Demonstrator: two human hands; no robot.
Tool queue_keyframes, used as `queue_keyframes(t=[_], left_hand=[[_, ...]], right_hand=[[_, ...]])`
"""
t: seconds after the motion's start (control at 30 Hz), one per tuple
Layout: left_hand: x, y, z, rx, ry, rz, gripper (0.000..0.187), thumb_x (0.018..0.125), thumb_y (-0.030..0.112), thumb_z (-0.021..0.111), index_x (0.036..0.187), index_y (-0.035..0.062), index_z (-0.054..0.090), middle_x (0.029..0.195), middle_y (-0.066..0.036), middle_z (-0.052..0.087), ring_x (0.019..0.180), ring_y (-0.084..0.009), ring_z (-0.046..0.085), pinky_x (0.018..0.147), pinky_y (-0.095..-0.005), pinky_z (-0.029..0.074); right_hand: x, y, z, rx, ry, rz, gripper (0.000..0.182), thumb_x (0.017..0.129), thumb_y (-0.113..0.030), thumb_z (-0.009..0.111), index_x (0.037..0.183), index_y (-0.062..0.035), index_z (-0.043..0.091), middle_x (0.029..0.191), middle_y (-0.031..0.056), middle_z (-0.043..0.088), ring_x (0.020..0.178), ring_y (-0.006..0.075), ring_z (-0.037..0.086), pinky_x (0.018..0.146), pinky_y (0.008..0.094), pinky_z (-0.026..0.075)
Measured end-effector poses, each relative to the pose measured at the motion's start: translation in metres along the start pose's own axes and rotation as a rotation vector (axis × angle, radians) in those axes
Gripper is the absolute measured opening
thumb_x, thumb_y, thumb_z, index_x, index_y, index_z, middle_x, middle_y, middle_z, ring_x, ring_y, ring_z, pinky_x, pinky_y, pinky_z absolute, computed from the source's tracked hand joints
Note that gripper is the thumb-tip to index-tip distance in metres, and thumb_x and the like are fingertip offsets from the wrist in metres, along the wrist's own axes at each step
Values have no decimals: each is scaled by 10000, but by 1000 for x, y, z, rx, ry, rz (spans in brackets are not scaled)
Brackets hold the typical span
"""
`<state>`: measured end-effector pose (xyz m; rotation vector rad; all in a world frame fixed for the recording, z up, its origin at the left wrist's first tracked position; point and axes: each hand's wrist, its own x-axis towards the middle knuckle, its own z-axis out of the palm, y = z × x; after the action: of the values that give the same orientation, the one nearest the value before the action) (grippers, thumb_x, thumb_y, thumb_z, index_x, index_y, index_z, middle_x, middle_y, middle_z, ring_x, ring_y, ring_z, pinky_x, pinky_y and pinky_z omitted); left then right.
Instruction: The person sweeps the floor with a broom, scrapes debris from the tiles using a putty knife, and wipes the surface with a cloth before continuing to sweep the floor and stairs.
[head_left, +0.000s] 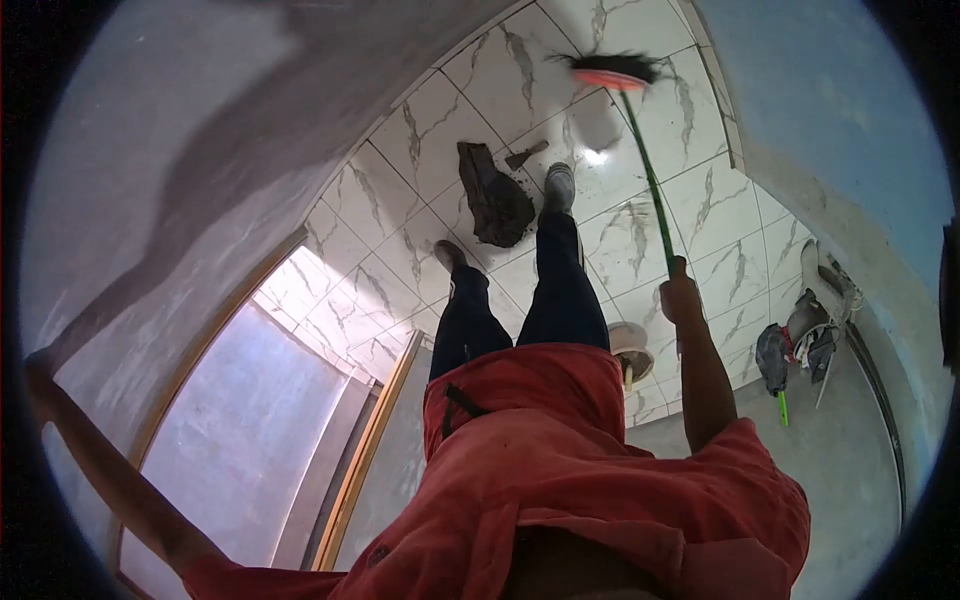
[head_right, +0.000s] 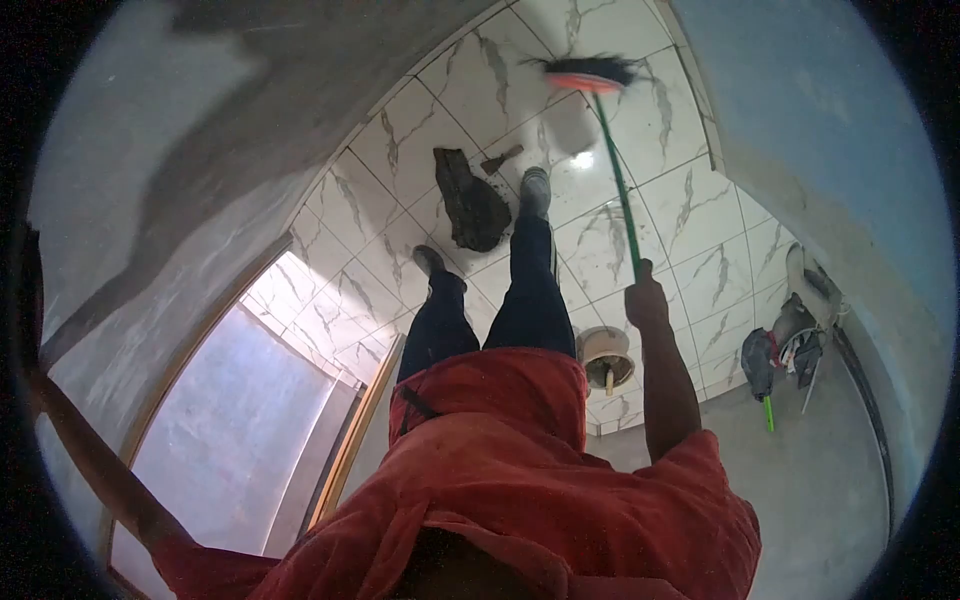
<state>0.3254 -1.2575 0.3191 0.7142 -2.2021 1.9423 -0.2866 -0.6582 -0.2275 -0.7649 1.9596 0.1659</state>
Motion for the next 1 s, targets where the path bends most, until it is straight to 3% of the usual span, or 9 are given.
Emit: queue_keyframes(t=[0.17, 0.33, 0.43, 0.57, 0.7, 0.77, 0.83, 0.93, 1.0], left_hand=[[-26, 102, -74, -367, -385, -48, 431, 817, 357, 476, 1095, 29, 495, 1138, -184, 481, 1054, -338, 453, 853, -451, 350], [-144, 379, -346, -1568, -2038, -426, 417, 820, 338, 486, 1114, 41, 498, 1147, -163, 493, 1067, -310, 463, 873, -421, 358], [-172, 432, -450, -1838, -2654, -223, 410, 823, 326, 491, 1125, 48, 500, 1152, -150, 500, 1074, -294, 469, 885, -403, 363], [-209, 421, -443, -1752, -3079, 257, 403, 825, 310, 499, 1140, 58, 502, 1159, -133, 510, 1084, -272, 477, 901, -379, 369], [-258, 446, -385, -1540, -3279, 625, 397, 828, 294, 507, 1154, 68, 505, 1167, -116, 520, 1095, -250, 485, 917, -355, 376], [-279, 477, -356, -1546, -3260, 539, 395, 830, 286, 511, 1162, 73, 506, 1170, -107, 525, 1100, -239, 488, 925, -343, 379], [-294, 518, -327, -1694, -3145, 209, 341, 825, 281, 520, 1092, 71, 544, 1092, -97, 564, 1033, -237, 528, 887, -351, 406], [-276, 587, -254, -1831, -2755, -588, 289, 812, 242, 545, 1025, 49, 571, 1022, -102, 590, 964, -219, 559, 849, -360, 426], [-301, 615, -224, -1868, -2434, -770, 275, 812, 203, 553, 1018, 22, 561, 1026, -112, 575, 954, -197, 542, 853, -323, 412]], right_hand=[[9, 69, 85, 13, -111, 106, 420, 741, -139, 488, 1104, -74, 286, 778, 296, 568, 721, 444, 568, 616, 506, 457], [41, 95, 202, -50, -333, 346, 400, 717, -210, 601, 1043, -39, 443, 899, 232, 602, 903, 380, 573, 768, 442, 455], [90, 121, 293, 23, -481, 357, 398, 664, -276, 680, 941, -23, 550, 941, 190, 613, 969, 338, 562, 808, 427, 444], [137, 126, 382, -30, -729, 299, 333, 710, -313, 631, 870, -24, 594, 965, 172, 612, 966, 327, 565, 813, 420, 440], [178, 145, 439, -40, -753, 312, 293, 733, -287, 590, 871, -29, 596, 947, 171, 613, 942, 332, 570, 800, 424, 443], [205, 154, 456, -33, -737, 325, 275, 744, -273, 570, 871, -31, 598, 938, 171, 613, 930, 334, 573, 793, 426, 444], [221, 172, 454, -46, -688, 326, 259, 756, -260, 550, 871, -33, 599, 929, 170, 614, 919, 336, 576, 787, 428, 446], [230, 191, 426, -63, -581, 304, 240, 773, -240, 519, 872, -37, 601, 915, 169, 615, 901, 340, 580, 777, 431, 448], [242, 205, 402, -178, -448, 140, 232, 784, -227, 499, 872, -39, 602, 906, 169, 615, 889, 342, 583, 771, 433, 449]])
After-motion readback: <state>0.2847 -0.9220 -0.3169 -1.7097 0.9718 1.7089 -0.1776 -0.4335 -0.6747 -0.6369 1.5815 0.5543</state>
